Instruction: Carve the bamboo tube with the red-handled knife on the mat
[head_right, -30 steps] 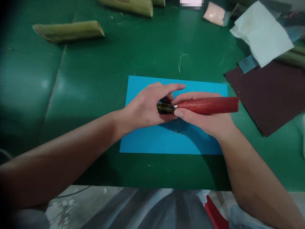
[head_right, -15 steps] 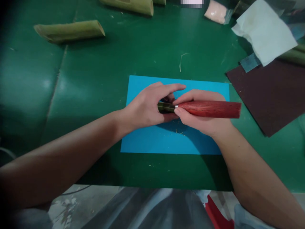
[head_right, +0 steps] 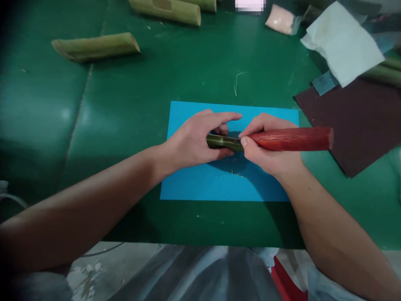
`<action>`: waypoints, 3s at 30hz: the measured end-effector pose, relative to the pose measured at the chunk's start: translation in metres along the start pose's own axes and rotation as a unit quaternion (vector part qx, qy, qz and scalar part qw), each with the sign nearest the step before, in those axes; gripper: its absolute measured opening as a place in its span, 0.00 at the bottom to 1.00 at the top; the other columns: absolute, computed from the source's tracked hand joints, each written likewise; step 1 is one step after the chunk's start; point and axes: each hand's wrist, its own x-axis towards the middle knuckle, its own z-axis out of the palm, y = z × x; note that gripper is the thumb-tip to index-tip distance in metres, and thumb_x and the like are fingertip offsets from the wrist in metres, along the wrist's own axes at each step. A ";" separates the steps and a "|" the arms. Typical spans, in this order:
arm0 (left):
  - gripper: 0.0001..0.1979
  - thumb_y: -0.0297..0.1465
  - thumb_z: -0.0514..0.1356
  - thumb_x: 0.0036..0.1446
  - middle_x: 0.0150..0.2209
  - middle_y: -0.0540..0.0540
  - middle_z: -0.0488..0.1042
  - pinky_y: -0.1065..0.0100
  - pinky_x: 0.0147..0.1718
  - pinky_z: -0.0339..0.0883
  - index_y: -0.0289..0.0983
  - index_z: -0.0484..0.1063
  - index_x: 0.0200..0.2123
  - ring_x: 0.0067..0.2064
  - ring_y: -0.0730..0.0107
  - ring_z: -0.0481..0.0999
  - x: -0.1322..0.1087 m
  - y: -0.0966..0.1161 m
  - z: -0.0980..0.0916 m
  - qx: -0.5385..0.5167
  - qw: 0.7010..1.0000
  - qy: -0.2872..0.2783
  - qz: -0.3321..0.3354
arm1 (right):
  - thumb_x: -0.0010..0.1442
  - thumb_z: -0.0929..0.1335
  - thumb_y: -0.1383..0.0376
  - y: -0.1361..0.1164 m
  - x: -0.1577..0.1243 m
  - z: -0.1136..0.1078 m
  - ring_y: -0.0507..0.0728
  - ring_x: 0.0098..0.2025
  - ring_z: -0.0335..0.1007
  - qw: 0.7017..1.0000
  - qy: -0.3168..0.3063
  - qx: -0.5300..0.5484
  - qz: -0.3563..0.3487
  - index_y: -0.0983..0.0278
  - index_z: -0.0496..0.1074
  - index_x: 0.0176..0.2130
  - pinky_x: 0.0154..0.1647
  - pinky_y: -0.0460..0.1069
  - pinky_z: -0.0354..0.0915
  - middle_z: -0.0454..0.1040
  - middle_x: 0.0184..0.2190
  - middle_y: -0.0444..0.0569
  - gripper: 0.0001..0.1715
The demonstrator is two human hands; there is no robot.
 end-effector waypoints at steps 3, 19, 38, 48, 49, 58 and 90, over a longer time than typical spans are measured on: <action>0.36 0.33 0.75 0.65 0.49 0.43 0.89 0.51 0.61 0.78 0.41 0.76 0.75 0.51 0.56 0.87 0.000 0.000 0.000 0.002 1.000 -0.004 -0.002 | 0.61 0.78 0.63 -0.002 0.000 0.000 0.59 0.29 0.76 1.000 0.008 0.021 -0.005 0.51 0.83 0.33 0.32 0.58 0.72 0.84 0.30 0.42 0.05; 0.37 0.35 0.73 0.65 0.51 0.43 0.89 0.52 0.60 0.79 0.43 0.75 0.76 0.51 0.55 0.87 -0.002 0.005 -0.002 0.008 1.000 0.013 -0.014 | 0.66 0.84 0.59 -0.023 -0.001 0.001 0.61 0.41 0.89 0.991 -0.048 0.079 0.098 0.47 0.91 0.43 0.45 0.57 0.85 0.92 0.43 0.42 0.06; 0.37 0.34 0.74 0.66 0.52 0.42 0.89 0.53 0.60 0.80 0.42 0.74 0.77 0.52 0.55 0.86 -0.004 0.002 0.000 0.014 1.000 0.015 0.004 | 0.63 0.84 0.58 -0.030 -0.001 0.005 0.60 0.42 0.90 0.987 -0.052 0.061 0.142 0.49 0.92 0.44 0.46 0.55 0.86 0.93 0.44 0.41 0.08; 0.37 0.35 0.75 0.65 0.49 0.43 0.88 0.53 0.58 0.80 0.40 0.75 0.76 0.49 0.58 0.87 -0.002 0.001 -0.002 -0.005 1.000 0.008 -0.011 | 0.64 0.77 0.60 -0.001 0.004 0.005 0.60 0.34 0.80 0.999 -0.038 -0.022 -0.016 0.51 0.86 0.37 0.35 0.58 0.71 0.86 0.35 0.42 0.02; 0.38 0.35 0.75 0.64 0.48 0.43 0.88 0.53 0.58 0.80 0.40 0.75 0.76 0.48 0.58 0.87 -0.001 0.001 -0.002 -0.006 1.000 0.007 -0.011 | 0.63 0.77 0.61 -0.002 0.004 0.005 0.59 0.33 0.79 0.999 -0.036 -0.014 -0.016 0.51 0.85 0.37 0.34 0.57 0.70 0.85 0.34 0.42 0.02; 0.38 0.34 0.73 0.64 0.48 0.44 0.89 0.53 0.58 0.80 0.42 0.75 0.76 0.49 0.57 0.87 -0.001 0.002 -0.002 0.004 1.000 0.007 -0.004 | 0.64 0.79 0.62 -0.021 -0.001 0.004 0.61 0.34 0.81 0.997 -0.006 0.037 0.066 0.50 0.84 0.35 0.37 0.59 0.76 0.88 0.35 0.44 0.05; 0.34 0.38 0.71 0.70 0.53 0.42 0.89 0.51 0.61 0.80 0.41 0.73 0.76 0.52 0.55 0.87 -0.005 -0.002 0.001 0.015 0.999 0.020 0.039 | 0.64 0.85 0.50 -0.008 0.000 0.002 0.60 0.40 0.90 0.993 -0.082 0.038 0.078 0.48 0.93 0.46 0.42 0.53 0.86 0.93 0.44 0.42 0.12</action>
